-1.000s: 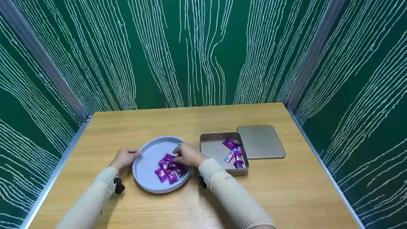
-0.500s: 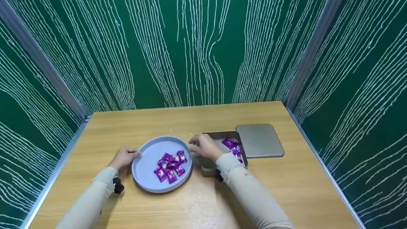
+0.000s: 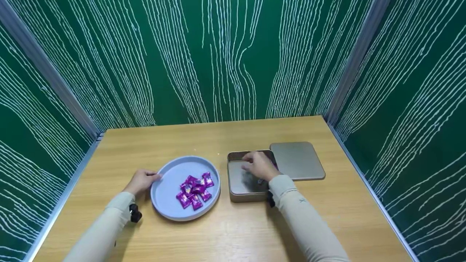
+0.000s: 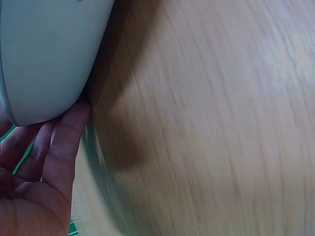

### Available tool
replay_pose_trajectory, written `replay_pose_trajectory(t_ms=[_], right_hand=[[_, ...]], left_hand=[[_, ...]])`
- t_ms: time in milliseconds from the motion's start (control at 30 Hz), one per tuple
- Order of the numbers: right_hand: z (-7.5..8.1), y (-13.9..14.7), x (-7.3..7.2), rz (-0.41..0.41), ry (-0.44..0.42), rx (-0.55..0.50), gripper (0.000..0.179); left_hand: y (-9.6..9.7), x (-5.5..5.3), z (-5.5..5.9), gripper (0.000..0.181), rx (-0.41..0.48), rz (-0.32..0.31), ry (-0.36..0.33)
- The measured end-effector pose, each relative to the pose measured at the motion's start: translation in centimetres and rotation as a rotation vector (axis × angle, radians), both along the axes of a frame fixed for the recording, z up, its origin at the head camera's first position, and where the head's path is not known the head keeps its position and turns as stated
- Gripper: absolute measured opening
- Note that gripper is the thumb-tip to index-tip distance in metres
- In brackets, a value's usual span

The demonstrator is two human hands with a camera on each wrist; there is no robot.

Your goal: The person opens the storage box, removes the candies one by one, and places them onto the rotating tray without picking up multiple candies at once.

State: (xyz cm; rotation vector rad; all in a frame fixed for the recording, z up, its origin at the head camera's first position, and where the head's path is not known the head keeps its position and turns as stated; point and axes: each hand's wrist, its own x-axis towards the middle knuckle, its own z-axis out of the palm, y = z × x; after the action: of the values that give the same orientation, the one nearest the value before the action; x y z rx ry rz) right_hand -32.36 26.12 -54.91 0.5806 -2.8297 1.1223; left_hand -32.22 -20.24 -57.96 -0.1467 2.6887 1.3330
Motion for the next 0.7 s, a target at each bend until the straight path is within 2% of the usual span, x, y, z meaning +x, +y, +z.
replay_pose_trajectory(t_ms=[133, 433, 567, 700], right_hand=[[-0.6, 1.2, 0.0, -0.047, -0.034, 0.007, 0.025], [-1.4, 2.4, -0.2, -0.159, -0.114, 0.107, 0.029], [-1.7, 2.4, -0.5, -0.170, -0.130, 0.125, 0.030], [-2.1, 2.4, -0.9, -0.151, -0.087, 0.147, 0.030]], left_hand=[[0.0, 0.0, -0.1, 0.030, 0.001, 0.005, -0.001], [0.0, -0.1, -0.3, 0.029, 0.036, 0.018, -0.019], [0.0, -0.1, -0.3, 0.029, 0.034, 0.019, -0.009], [0.1, 0.0, -0.2, 0.029, 0.025, 0.020, -0.014]])
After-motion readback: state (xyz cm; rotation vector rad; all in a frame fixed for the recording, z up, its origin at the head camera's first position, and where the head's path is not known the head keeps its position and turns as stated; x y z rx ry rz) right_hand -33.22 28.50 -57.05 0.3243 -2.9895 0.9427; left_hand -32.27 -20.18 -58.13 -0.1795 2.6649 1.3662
